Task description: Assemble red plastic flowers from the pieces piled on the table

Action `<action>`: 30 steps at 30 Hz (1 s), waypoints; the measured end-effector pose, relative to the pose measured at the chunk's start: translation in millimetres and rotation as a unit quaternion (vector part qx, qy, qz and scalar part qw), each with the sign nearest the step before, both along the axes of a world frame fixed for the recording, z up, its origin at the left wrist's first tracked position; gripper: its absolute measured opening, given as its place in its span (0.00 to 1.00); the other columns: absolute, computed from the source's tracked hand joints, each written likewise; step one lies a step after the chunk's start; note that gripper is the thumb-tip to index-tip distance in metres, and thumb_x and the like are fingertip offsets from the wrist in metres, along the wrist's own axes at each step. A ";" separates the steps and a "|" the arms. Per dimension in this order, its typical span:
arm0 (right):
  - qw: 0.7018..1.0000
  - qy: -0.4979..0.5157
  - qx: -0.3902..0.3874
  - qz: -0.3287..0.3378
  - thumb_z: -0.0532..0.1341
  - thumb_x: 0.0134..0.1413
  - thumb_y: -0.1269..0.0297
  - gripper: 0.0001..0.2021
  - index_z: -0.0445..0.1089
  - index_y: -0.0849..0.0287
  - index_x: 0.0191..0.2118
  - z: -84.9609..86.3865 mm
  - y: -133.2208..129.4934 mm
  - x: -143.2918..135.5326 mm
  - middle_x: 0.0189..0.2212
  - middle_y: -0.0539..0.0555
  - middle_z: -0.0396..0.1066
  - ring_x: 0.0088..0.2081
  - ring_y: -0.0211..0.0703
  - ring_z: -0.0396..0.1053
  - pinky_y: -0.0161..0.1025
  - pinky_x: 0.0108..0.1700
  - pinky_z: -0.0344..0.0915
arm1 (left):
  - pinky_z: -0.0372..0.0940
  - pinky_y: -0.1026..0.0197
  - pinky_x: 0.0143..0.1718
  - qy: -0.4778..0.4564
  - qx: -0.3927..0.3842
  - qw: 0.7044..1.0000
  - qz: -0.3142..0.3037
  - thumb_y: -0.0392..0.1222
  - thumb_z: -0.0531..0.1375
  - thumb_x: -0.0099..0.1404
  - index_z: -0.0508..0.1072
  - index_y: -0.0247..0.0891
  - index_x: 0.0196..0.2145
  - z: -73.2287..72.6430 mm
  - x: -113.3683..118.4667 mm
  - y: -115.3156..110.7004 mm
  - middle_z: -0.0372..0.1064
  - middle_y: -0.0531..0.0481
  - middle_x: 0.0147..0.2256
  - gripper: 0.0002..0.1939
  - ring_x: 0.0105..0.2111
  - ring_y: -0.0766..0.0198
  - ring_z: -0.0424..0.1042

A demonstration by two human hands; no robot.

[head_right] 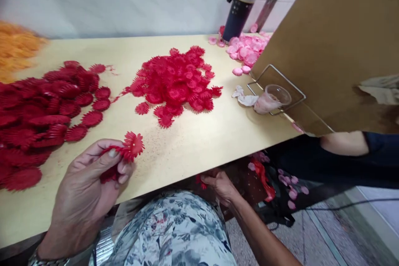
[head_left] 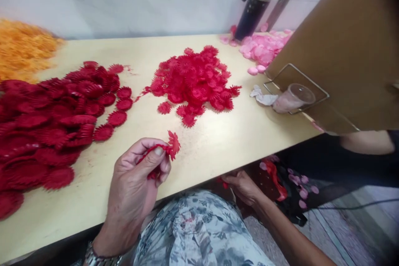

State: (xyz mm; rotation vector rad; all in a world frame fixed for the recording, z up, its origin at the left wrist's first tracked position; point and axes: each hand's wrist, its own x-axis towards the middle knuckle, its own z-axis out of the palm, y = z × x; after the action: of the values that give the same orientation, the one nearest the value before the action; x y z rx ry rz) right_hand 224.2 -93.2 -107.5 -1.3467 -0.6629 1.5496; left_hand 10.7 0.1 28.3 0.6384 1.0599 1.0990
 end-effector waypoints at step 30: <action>0.779 -0.427 0.451 0.090 0.61 0.51 0.61 0.11 0.64 0.61 0.38 133.5 84.6 -40.5 0.31 0.55 0.66 0.35 0.44 0.64 0.40 0.37 0.63 | 0.53 0.72 0.15 0.010 0.052 0.997 -0.059 0.41 0.63 0.54 0.73 0.37 0.32 -5.3 32.6 0.6 0.66 0.55 0.20 0.07 0.16 0.74 0.57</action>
State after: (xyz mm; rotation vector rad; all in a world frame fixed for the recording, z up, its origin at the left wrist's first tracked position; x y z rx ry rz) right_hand 183.7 -8.6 26.0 -1.1427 -1.8546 0.4430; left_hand 43.2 0.6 23.0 0.7871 0.9741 1.0507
